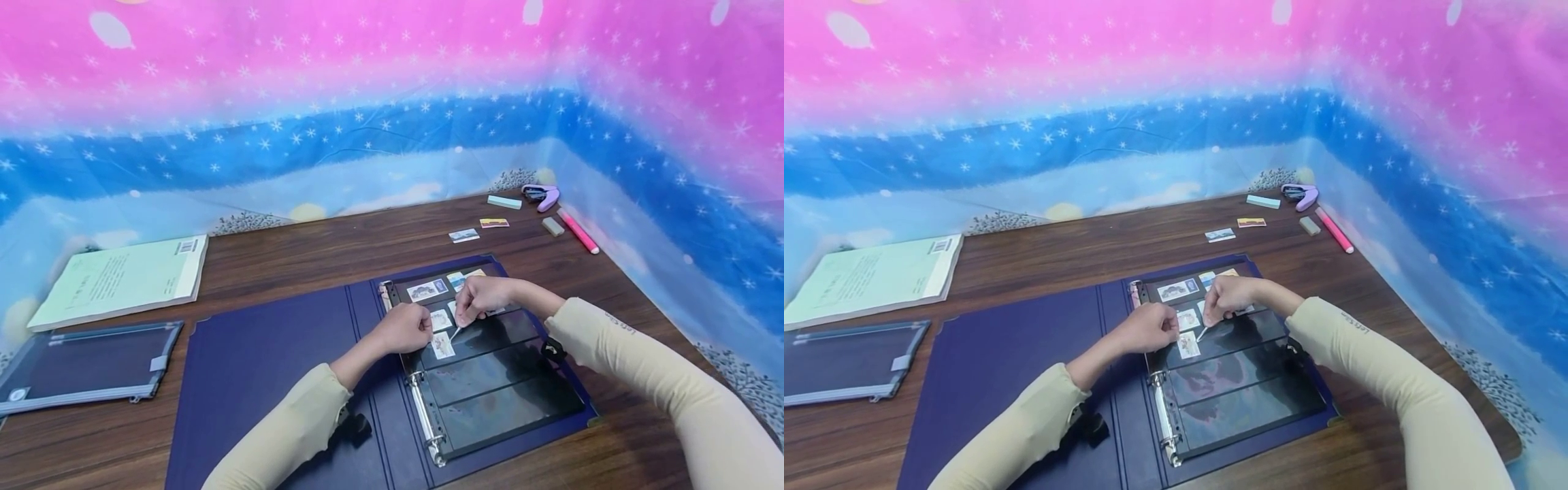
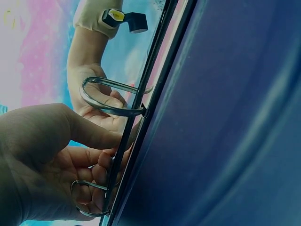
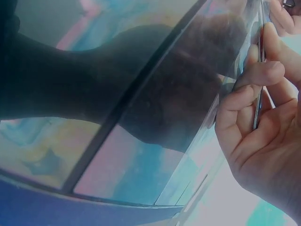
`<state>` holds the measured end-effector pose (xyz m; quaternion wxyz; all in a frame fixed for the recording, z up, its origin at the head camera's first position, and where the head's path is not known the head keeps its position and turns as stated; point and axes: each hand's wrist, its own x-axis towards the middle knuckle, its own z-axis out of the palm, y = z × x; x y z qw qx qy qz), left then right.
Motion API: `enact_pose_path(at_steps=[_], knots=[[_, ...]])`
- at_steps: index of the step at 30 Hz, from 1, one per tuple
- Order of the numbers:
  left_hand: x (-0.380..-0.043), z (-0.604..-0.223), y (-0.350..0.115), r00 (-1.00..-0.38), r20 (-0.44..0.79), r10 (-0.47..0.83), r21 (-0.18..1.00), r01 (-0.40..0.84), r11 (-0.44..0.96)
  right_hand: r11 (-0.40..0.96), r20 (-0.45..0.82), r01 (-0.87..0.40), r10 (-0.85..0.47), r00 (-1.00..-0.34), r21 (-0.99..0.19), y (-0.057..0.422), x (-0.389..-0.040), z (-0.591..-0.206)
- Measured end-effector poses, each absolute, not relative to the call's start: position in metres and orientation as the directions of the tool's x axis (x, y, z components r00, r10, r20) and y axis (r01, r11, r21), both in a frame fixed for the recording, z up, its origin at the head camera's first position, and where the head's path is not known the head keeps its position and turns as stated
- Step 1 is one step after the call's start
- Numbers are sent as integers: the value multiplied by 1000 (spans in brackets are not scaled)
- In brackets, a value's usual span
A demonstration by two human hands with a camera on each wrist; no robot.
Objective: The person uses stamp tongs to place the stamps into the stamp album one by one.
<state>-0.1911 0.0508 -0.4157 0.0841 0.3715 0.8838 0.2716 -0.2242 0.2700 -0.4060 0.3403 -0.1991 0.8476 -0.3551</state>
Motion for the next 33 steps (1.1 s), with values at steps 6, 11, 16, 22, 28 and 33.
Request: enact_pose_path(at_steps=[6,11,16,22,28,33], knots=[[-192,-416,50,-710,53,702,551,607,572,672,-414,-158,-605,-680,-724,271,-227,-406],[-193,-416,49,-713,60,699,557,605,569,671,-401,-205,-630,-665,-712,272,-229,-406],[-193,-417,51,-702,63,709,554,616,560,653,-319,-324,-669,-672,-684,283,-230,-398],[-193,-416,51,-694,62,717,553,622,554,716,-230,-244,-496,-838,-654,328,-236,-383],[-192,-414,47,-685,52,727,517,641,567,763,-137,-13,-133,-982,-646,371,-252,-381],[-189,-416,48,-674,50,737,502,655,565,706,-120,153,96,-988,-691,402,-267,-390]])
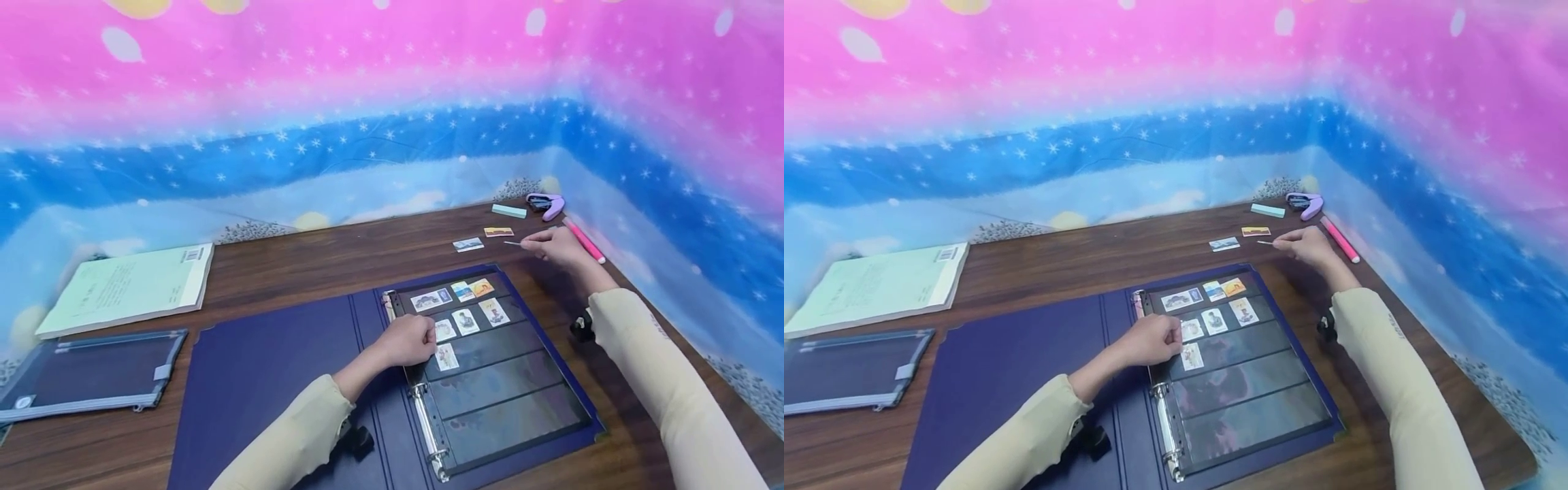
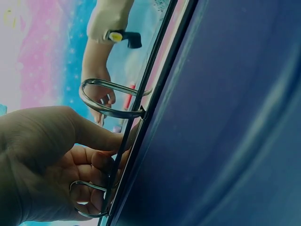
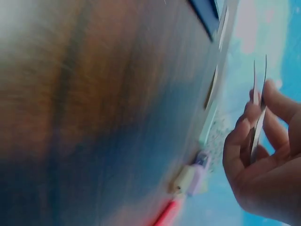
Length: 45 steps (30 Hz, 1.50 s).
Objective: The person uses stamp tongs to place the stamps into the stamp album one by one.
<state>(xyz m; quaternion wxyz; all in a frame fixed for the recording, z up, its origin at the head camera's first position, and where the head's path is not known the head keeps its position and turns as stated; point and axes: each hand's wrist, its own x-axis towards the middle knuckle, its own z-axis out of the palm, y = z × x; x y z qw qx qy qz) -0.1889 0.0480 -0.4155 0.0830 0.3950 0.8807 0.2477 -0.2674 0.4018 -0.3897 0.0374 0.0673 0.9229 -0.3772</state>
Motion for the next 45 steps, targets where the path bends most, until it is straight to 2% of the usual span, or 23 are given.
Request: enact_pose_path(at_steps=[5,10,17,22,30,45], knots=[[-186,-419,48,-672,36,740,502,652,568,672,-114,239,226,-967,-701,423,-282,-396],[-181,-422,48,-676,19,736,517,637,571,715,-136,303,282,-950,-630,436,-293,-399],[-178,-424,49,-681,-14,732,534,614,582,739,-212,365,297,-931,-567,441,-301,-401],[-179,-425,50,-678,2,735,534,622,573,675,-274,424,323,-906,-604,442,-308,-402],[-182,-422,47,-686,7,728,543,614,573,628,-349,437,267,-898,-644,438,-327,-404],[-192,-421,44,-677,50,734,559,628,541,606,-361,443,261,-895,-661,422,-342,-406]])
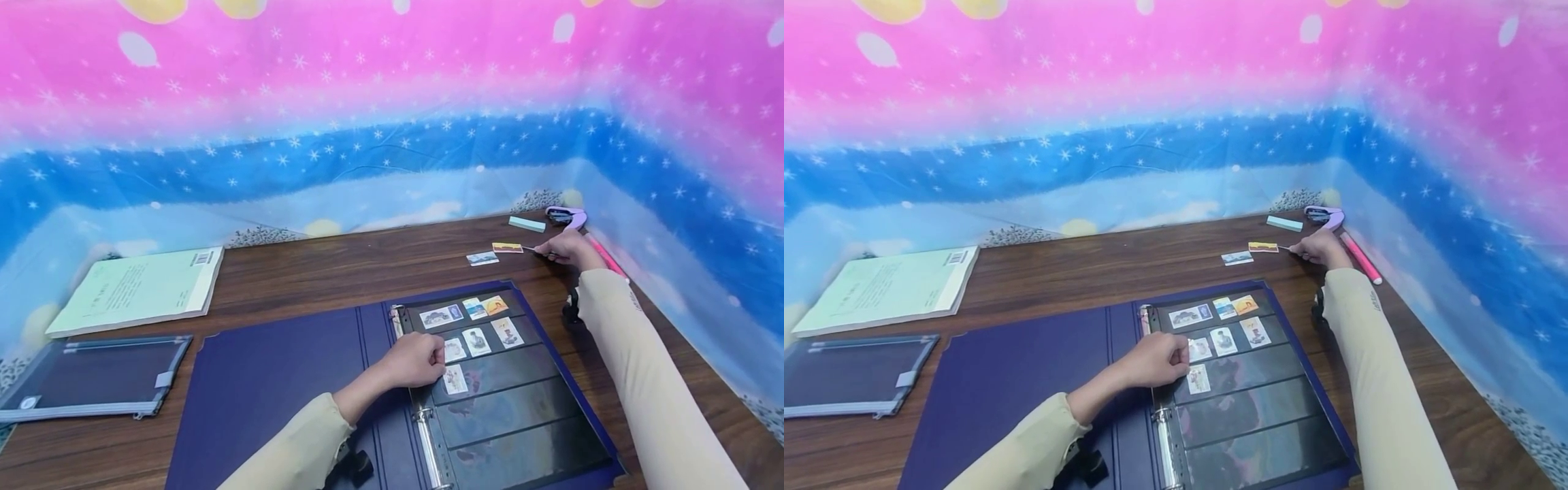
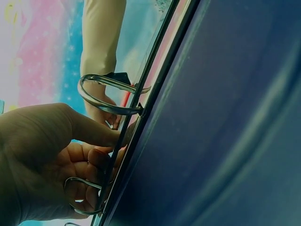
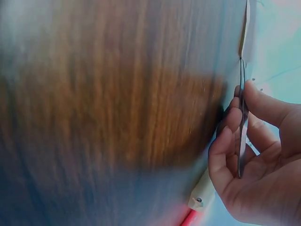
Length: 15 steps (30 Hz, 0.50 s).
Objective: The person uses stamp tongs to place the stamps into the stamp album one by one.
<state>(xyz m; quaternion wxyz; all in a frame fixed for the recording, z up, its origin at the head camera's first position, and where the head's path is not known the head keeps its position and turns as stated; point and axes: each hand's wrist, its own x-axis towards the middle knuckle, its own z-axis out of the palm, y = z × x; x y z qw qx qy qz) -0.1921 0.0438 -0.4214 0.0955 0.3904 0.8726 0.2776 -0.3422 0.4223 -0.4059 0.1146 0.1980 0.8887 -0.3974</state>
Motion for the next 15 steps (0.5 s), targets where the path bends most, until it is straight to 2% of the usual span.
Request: enact_pose_path(at_steps=[4,15], knots=[[-193,-422,42,-660,82,747,555,653,515,577,-371,444,248,-895,-686,419,-340,-406],[-192,-420,46,-688,19,726,553,612,565,529,-322,428,284,-903,-733,423,-331,-393]])
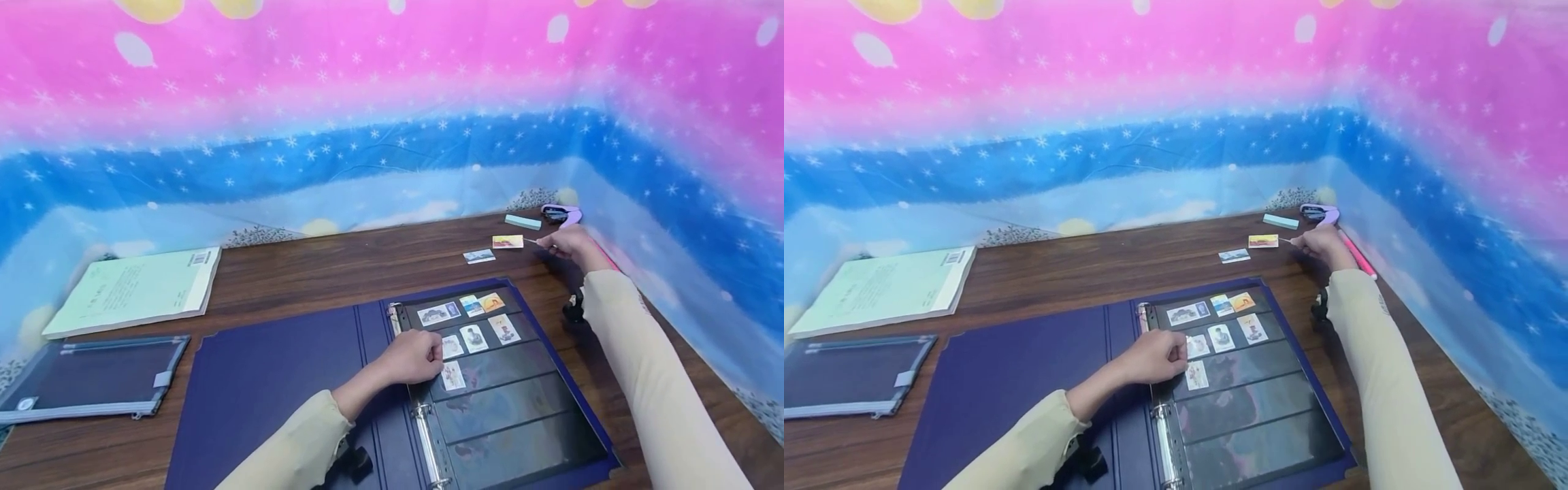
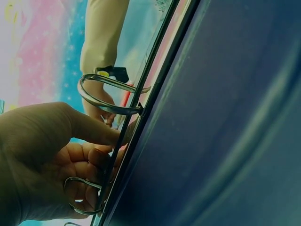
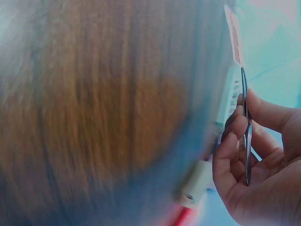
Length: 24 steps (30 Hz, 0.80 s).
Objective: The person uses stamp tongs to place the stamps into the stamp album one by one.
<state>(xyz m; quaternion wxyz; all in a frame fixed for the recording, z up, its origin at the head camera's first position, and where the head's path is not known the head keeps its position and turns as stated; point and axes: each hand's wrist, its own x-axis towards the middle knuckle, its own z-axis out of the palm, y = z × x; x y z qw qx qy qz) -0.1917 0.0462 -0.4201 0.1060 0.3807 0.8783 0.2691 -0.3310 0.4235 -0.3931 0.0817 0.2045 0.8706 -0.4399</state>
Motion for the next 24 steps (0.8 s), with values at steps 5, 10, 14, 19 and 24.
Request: enact_pose_path(at_steps=[5,10,14,19,24], knots=[[-190,-422,48,-683,21,730,557,615,559,566,-299,397,262,-917,-723,428,-314,-374],[-193,-421,48,-687,32,726,548,619,562,694,-244,263,129,-961,-670,407,-286,-355],[-194,-420,48,-688,41,724,543,624,562,725,-261,200,29,-965,-659,383,-255,-360],[-193,-421,49,-691,32,722,538,621,570,676,-342,219,-51,-938,-704,359,-221,-382],[-192,-420,50,-694,26,719,535,617,577,705,-383,211,-93,-919,-677,346,-207,-396]])
